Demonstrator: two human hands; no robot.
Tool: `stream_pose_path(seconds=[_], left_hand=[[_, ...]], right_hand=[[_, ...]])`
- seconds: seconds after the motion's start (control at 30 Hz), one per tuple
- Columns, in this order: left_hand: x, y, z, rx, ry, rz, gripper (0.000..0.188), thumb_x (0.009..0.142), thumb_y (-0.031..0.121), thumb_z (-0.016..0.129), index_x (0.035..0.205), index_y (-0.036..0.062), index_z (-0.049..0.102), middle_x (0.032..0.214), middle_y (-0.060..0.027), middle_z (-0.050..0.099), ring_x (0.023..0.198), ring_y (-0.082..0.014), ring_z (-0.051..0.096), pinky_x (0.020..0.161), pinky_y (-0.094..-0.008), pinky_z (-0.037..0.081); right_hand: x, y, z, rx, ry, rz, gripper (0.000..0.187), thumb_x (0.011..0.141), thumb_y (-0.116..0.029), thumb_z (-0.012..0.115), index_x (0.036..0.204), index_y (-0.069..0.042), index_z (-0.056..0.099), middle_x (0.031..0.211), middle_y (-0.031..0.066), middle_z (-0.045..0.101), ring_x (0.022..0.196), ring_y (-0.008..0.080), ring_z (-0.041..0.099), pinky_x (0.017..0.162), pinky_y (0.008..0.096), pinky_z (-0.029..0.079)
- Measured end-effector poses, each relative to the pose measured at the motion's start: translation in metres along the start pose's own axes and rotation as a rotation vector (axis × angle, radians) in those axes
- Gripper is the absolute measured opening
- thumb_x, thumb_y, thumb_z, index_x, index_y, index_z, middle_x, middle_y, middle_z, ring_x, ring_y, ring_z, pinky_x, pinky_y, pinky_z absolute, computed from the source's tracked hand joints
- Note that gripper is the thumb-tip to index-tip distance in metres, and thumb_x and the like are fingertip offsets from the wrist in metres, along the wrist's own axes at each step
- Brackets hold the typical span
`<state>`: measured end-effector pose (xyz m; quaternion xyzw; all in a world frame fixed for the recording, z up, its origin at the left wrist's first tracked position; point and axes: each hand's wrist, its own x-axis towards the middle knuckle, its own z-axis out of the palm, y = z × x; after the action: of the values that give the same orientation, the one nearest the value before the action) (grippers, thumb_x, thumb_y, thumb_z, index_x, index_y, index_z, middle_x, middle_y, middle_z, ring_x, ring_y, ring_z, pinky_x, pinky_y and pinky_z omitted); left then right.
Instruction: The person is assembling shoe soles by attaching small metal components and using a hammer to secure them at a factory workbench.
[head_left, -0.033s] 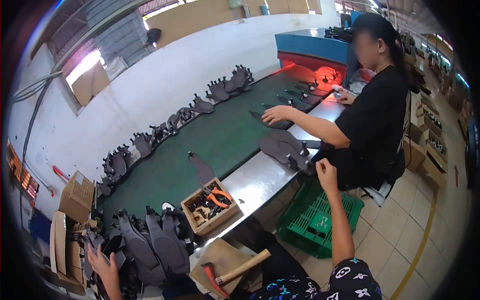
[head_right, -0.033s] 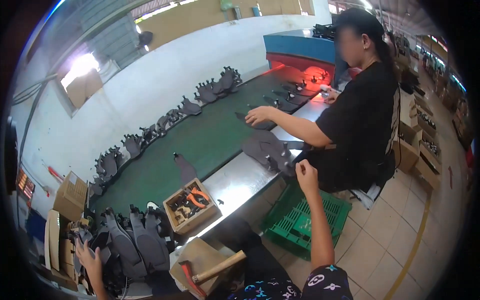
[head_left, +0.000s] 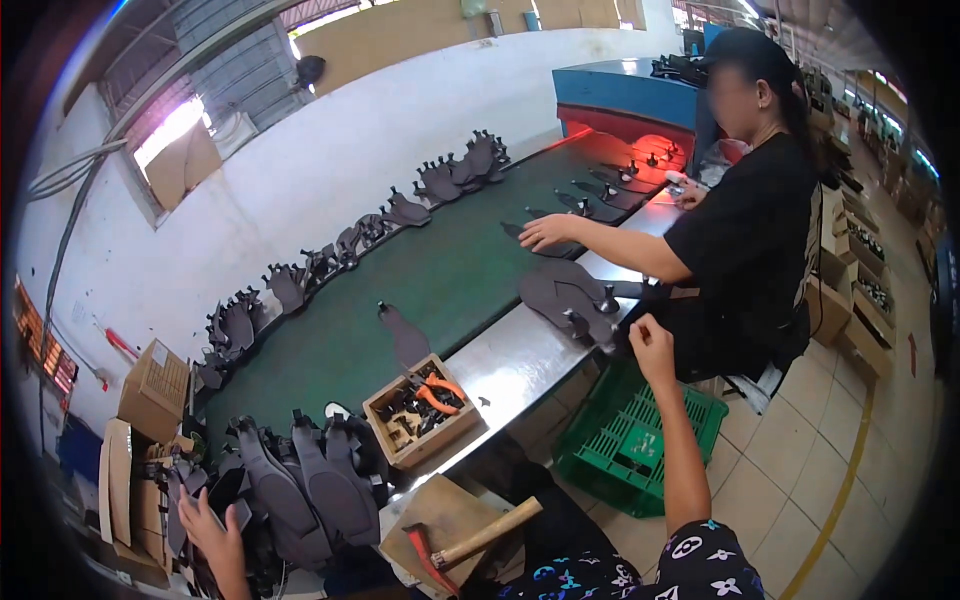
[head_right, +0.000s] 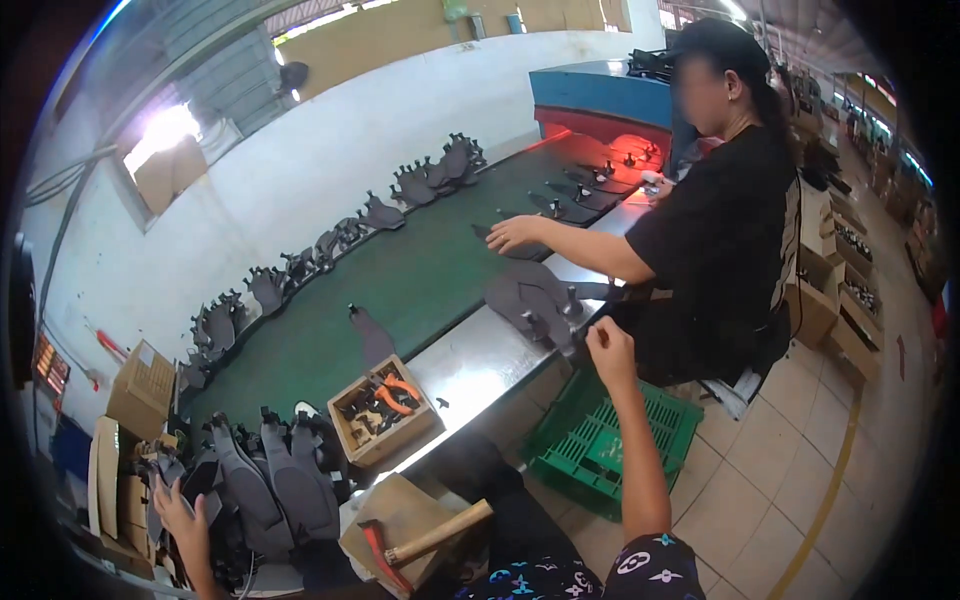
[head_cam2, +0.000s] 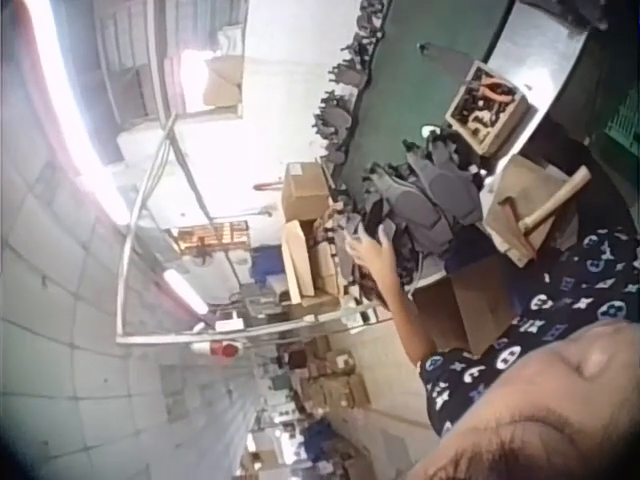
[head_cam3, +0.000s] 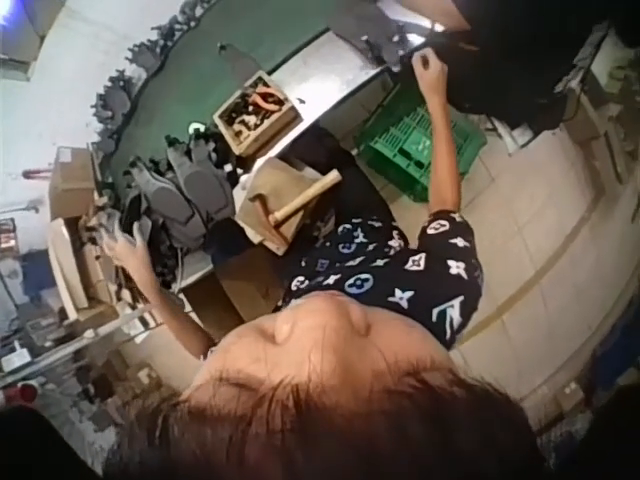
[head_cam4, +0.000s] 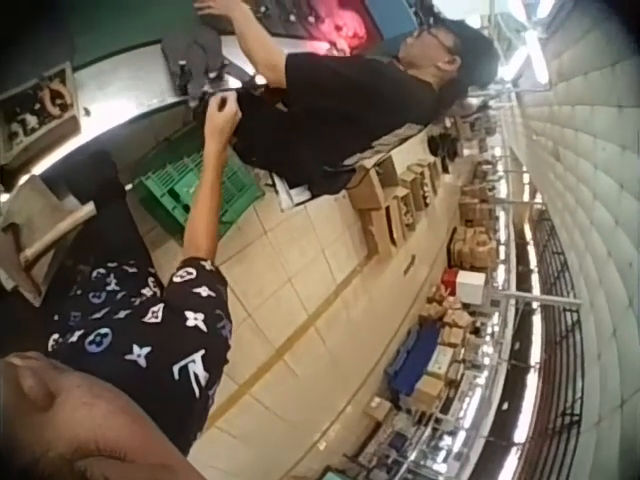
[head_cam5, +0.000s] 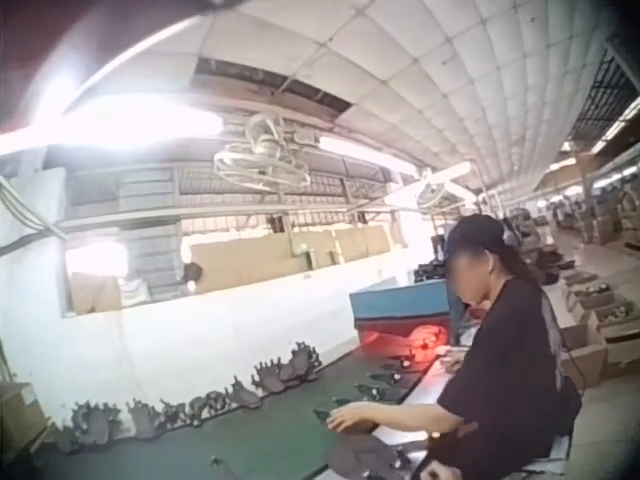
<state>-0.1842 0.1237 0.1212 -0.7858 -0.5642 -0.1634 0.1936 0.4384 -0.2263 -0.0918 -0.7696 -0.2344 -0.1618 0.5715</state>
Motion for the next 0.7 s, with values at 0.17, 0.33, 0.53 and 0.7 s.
stream_pose_path(seconds=[0.17,0.33,0.53,0.7], left_hand=[[-0.032,0.062,-0.028,-0.325,0.015,0.185,0.049,0.089,0.02,0.067,0.133,0.0021,0.055,0.157,-0.0176,0.033,0.143,-0.0411,0.029,0.116,-0.0481,0.025],[-0.064,0.092,-0.027,-0.491,-0.043,0.267,0.052,0.086,0.022,0.07,0.131,0.0008,0.056,0.157,-0.0188,0.034,0.143,-0.0398,0.03,0.116,-0.0473,0.025],[-0.097,0.099,-0.047,-0.542,-0.019,0.214,0.051,0.083,0.015,0.072,0.13,0.0014,0.058,0.159,-0.0192,0.029,0.146,-0.0399,0.025,0.117,-0.0486,0.022],[-0.109,0.139,-0.06,-0.805,0.046,0.353,0.078,0.08,0.022,0.075,0.143,-0.0069,0.039,0.159,-0.0249,0.026,0.147,-0.0438,0.023,0.119,-0.0489,0.019]], right_hand=[[0.012,-0.02,0.023,-0.308,-0.431,0.466,0.088,0.084,-0.047,0.076,0.139,0.007,0.034,0.11,0.0229,0.059,0.09,0.032,0.065,0.052,0.0395,0.061],[-0.008,-0.013,0.07,0.169,-0.431,0.638,0.044,0.086,-0.021,0.073,0.114,0.008,0.056,0.068,0.0106,0.057,0.042,0.0164,0.05,0.035,0.0315,0.038],[0.046,-0.12,0.057,-0.018,0.034,-0.198,0.034,0.083,-0.022,0.069,0.104,0.006,0.068,0.083,0.022,0.071,0.075,0.0334,0.07,0.072,0.0415,0.053],[-0.023,-0.309,0.045,0.537,-0.65,0.065,0.022,0.095,-0.019,0.065,0.109,-0.001,0.063,0.08,0.0057,0.063,0.068,0.0134,0.064,0.053,0.0262,0.05]])
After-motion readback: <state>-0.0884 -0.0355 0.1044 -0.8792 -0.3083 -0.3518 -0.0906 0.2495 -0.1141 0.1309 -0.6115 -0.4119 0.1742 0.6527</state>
